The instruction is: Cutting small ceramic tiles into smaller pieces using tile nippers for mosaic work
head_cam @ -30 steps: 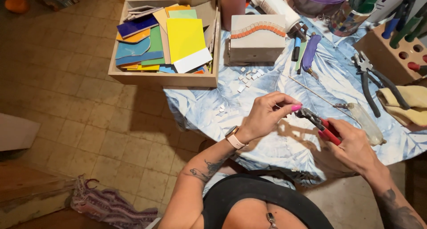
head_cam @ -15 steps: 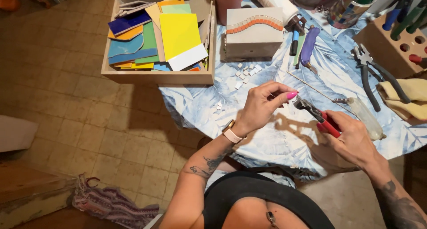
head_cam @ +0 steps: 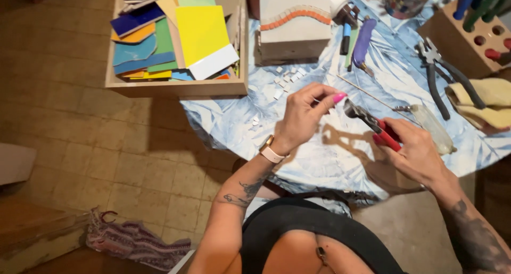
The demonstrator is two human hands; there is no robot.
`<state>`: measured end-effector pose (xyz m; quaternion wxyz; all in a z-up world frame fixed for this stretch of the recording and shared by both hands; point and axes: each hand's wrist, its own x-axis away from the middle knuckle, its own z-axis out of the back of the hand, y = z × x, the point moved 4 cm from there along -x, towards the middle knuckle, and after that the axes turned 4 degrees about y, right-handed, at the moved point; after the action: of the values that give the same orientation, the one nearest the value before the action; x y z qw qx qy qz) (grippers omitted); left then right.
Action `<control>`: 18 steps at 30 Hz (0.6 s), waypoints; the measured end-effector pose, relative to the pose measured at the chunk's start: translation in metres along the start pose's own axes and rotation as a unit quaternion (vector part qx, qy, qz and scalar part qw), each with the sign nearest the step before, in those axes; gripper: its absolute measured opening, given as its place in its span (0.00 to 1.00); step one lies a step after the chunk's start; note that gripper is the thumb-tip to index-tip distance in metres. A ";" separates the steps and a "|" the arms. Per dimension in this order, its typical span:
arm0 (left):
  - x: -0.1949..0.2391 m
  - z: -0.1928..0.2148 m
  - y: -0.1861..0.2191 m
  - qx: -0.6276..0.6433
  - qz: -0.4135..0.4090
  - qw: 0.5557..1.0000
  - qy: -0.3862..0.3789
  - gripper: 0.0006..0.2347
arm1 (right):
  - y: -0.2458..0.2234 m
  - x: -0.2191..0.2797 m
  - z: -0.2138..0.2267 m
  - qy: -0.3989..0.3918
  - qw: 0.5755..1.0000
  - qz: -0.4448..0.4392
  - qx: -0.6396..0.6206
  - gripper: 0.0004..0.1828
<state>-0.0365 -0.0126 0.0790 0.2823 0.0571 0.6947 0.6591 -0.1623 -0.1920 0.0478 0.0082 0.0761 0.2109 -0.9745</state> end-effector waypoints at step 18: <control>-0.001 0.007 0.006 -0.042 -0.023 0.998 0.032 0.05 | -0.017 -0.016 0.004 -0.008 0.999 0.010 -0.040 0.23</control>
<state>-0.0343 -0.0062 0.0853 0.2767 0.0082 0.6764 0.6825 -0.1478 -0.1785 0.0608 0.0224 0.0695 0.2492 -0.9657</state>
